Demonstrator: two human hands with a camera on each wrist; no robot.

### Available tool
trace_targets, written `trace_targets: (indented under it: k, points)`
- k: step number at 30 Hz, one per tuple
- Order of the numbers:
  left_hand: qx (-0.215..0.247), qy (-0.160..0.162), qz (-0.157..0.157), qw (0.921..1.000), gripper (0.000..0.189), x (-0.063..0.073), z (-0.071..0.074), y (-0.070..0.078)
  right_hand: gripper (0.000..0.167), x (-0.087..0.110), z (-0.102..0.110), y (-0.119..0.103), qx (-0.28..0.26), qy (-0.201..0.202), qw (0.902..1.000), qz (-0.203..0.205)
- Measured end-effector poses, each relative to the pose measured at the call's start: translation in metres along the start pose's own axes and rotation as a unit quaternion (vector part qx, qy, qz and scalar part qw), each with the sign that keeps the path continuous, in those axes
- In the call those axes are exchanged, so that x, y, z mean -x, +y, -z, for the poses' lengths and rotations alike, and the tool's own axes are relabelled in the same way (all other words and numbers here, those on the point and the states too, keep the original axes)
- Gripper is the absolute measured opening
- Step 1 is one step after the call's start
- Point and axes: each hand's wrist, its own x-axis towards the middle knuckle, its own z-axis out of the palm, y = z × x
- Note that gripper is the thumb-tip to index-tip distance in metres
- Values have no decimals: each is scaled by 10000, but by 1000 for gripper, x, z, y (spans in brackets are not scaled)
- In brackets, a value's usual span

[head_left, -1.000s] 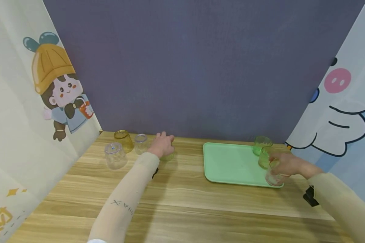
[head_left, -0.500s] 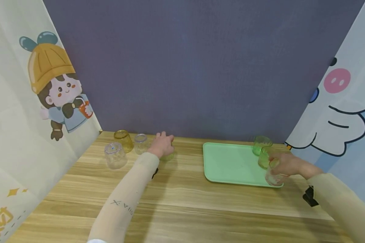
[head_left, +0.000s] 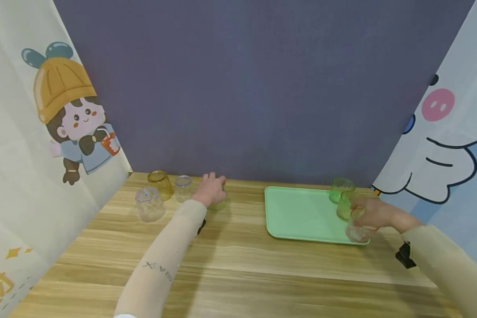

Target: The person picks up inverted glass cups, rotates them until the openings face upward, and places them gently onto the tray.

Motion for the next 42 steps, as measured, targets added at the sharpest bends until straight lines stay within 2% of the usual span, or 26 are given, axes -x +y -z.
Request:
trace_targets:
  k: [11,18,26,30,38,42]
  points:
    - [-14,127,-63,9999,41,0,-2,-2,66,4,12,-12,43,-158,9998,-132]
    - [9,215,-80,9997,39,2,0,-2,59,3,13,-28,89,-17,9999,44]
    - [185,240,43,9995,40,3,1,0,56,-1,9,-39,327,69,9994,27]
    - [368,295,-48,9989,39,14,3,0,56,5,1,-49,374,180,9991,-17]
    - [604,228,-304,9975,41,33,3,-5,65,26,-18,-76,-223,311,9990,-214]
    - [681,202,-398,9967,41,42,1,-7,64,36,-30,-88,-417,516,9976,-198]
